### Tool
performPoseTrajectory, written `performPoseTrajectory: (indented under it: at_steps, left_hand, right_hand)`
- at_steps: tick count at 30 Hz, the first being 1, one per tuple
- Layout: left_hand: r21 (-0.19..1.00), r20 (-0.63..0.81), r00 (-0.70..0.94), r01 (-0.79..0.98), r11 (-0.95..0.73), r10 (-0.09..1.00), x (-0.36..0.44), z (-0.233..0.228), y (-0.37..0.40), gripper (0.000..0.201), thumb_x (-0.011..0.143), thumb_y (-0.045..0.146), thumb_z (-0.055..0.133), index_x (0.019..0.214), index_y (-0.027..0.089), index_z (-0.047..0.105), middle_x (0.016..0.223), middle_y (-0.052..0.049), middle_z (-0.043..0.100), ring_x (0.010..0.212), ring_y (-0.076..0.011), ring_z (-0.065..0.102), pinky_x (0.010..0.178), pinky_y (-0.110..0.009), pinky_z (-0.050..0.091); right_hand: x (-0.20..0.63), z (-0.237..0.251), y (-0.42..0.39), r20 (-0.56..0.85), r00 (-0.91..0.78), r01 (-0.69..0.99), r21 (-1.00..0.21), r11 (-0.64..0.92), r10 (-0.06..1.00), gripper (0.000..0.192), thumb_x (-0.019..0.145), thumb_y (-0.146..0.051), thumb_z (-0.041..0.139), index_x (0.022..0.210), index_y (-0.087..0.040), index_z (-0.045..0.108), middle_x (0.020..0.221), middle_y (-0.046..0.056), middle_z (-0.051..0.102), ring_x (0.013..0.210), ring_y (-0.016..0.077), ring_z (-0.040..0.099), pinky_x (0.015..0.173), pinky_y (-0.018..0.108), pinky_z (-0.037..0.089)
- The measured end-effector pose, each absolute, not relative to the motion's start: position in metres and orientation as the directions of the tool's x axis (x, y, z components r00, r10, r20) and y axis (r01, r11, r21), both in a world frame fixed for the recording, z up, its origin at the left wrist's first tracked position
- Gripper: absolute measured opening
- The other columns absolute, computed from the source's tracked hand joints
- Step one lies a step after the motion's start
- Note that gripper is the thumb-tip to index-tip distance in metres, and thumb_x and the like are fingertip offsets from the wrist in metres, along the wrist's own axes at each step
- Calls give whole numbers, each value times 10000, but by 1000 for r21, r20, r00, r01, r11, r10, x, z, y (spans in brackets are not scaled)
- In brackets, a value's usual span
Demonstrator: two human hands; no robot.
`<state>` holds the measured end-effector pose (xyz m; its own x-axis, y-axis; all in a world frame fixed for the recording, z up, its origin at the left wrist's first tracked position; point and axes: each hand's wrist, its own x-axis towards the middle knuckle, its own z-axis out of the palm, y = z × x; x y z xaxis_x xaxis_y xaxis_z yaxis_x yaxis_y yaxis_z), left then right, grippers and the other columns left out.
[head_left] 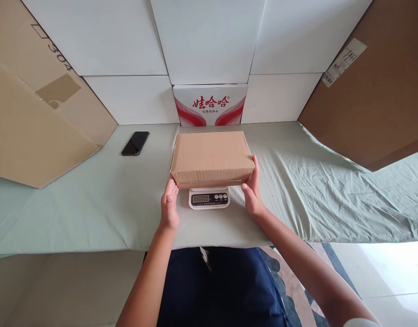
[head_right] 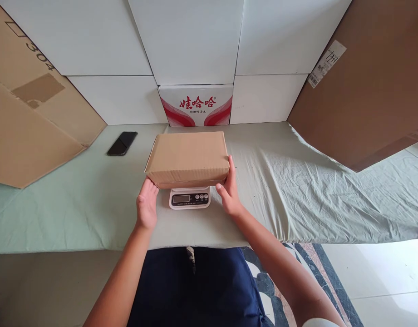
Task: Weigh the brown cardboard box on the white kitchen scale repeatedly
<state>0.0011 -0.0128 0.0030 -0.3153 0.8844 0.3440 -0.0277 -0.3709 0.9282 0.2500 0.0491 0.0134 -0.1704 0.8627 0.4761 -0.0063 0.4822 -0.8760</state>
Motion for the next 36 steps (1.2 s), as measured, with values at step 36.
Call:
performPoseTrajectory:
  at_steps: [36]
  left_hand:
    - [945, 309, -300, -8, -326, 903, -2, 1, -14, 847, 853, 821, 482, 1506, 288, 553, 1591, -96, 533, 1542, -344, 393, 1261, -472, 343]
  right_hand:
    - [256, 26, 49, 439, -147, -16, -897, 442, 886, 826, 942, -696, 499, 1640, -432, 145, 1754, -52, 209, 1640, 290, 207, 1348, 559, 225]
